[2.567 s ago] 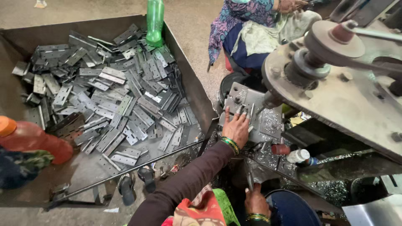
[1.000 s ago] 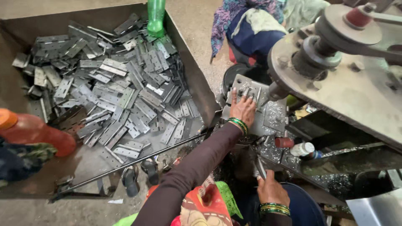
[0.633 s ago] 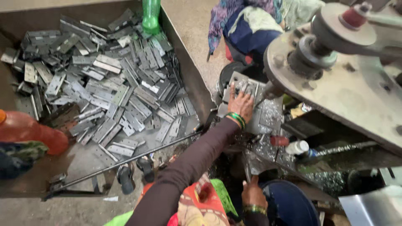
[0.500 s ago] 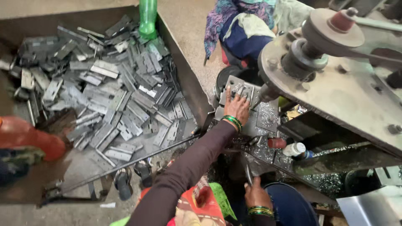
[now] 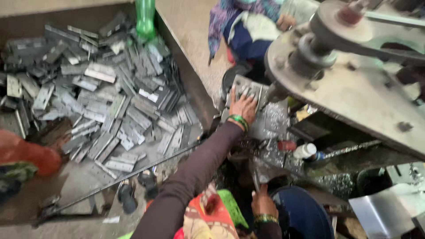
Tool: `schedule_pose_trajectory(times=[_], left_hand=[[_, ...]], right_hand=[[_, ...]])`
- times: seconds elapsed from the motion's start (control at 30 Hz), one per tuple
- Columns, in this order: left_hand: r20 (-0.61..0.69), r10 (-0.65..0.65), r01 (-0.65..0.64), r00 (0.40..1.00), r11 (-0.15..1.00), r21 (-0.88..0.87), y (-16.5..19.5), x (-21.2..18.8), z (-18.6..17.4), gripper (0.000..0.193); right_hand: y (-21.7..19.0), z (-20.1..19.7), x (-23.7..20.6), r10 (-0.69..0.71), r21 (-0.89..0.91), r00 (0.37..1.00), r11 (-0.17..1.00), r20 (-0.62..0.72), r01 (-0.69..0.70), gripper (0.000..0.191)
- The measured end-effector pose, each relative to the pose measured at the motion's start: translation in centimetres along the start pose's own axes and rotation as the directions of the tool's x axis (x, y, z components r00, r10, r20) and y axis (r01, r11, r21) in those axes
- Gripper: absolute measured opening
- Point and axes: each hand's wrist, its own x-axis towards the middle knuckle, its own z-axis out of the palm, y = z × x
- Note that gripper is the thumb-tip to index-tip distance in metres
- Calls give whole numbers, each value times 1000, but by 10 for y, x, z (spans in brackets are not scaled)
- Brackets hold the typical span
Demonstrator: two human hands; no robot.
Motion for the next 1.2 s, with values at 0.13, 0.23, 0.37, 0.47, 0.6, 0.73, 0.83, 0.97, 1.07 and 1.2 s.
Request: schedule_pose_trajectory(times=[0.13,0.23,0.37,0.47,0.6,0.73,0.83,0.97,1.07,1.2], left_hand=[[-54,-8,12,999,997,79,-2,-10,1,40],[61,-19,22,998,999,-45,-4,-16,-4,33],[39,-11,11,999,1000,3,-5,-11,-10,34],[85,8,-6,996,1000,-14,-6,-1,-14,40],[152,-15,26,988,997,-73,-10,1,-22,52],[230,13,-13,973,1000,-1,-11,-11,-48,56],[53,77,-75,996,996,-40,-4,-56,-65,78],[-88,123,-133,988,984,-115,8,-135,-68,63],[-321,150,-207,935,967,-151,4,-147,-69,41],[-338,288,-401,896,852,-338,-6,-123,-87,42]], right_hand=[[-5,-35,-9,32,-20,999,999,4,-32,48],[-4,-36,-12,35,-62,989,997,-144,-45,41],[3,14,14,58,72,997,996,-44,-54,52],[18,56,41,65,185,998,981,-15,-62,63],[41,65,43,-111,132,994,985,-9,111,54],[36,9,21,-37,-9,998,999,-56,37,42],[17,-30,-7,-26,6,978,1000,-207,28,42],[-9,-49,-28,59,-8,962,998,-267,-64,41],[-13,-48,-30,69,-19,947,997,-313,-79,41],[-6,-45,-26,48,-32,948,998,-316,-61,45]])
